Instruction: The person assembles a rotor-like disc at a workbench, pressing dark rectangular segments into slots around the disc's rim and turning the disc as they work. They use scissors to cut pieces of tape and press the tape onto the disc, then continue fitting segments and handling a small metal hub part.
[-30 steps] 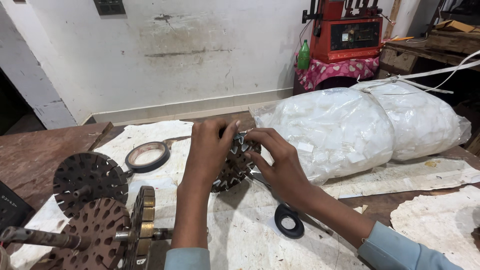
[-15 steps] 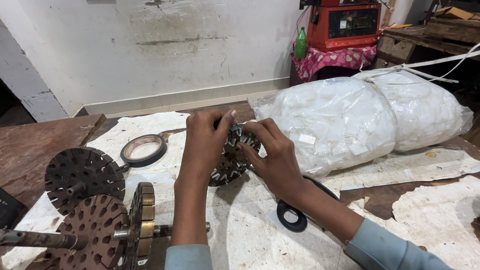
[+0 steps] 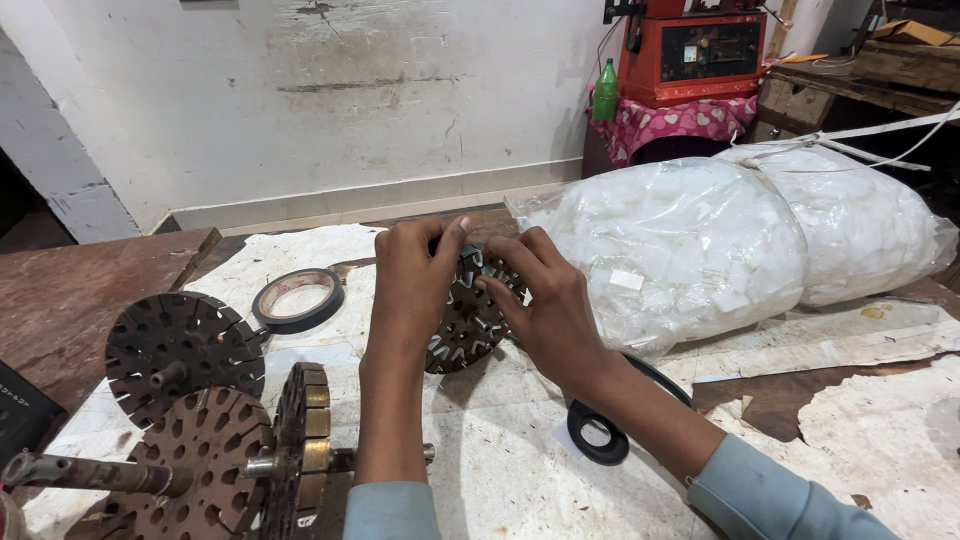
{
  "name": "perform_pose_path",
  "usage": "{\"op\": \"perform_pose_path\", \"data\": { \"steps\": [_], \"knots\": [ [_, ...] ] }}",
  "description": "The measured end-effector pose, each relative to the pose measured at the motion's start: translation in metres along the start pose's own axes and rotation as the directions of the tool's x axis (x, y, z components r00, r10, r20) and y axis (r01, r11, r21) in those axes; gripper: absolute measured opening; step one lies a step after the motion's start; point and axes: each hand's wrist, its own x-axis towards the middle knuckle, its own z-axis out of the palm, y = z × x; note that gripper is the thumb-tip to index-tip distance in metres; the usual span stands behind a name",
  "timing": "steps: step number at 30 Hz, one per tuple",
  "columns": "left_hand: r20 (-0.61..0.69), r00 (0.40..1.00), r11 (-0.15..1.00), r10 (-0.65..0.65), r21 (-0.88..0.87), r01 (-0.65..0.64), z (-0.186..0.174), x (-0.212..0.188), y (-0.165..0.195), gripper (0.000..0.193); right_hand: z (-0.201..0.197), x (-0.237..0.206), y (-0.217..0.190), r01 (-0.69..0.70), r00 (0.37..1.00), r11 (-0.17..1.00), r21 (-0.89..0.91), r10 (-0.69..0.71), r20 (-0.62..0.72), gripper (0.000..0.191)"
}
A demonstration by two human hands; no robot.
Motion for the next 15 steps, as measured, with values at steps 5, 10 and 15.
{"op": "perform_pose_path", "data": {
  "steps": [5,10,15],
  "knots": [
    [-0.014,0.997,0.997,0.07,0.031,-0.07,0.0014,0.001,-0.0007,0.038,0.0048,-0.0029,-0.0045,-0.042,0.999,0.997,-0.068,0.042,-0.012,0.031],
    [-0.022,0.995,0.995,0.092,0.024,-0.092,0.002,0.0011,-0.0001,0.037,0.0038,-0.0025,-0.0042,-0.063,0.998,0.994,-0.085,0.063,-0.001,0.032],
    [-0.006,0.997,0.995,0.078,0.07,-0.078,0.0031,0.0036,-0.0005,0.038,0.0053,-0.0031,-0.0034,-0.083,0.996,0.995,-0.049,0.083,-0.016,0.034]
  ]
}}
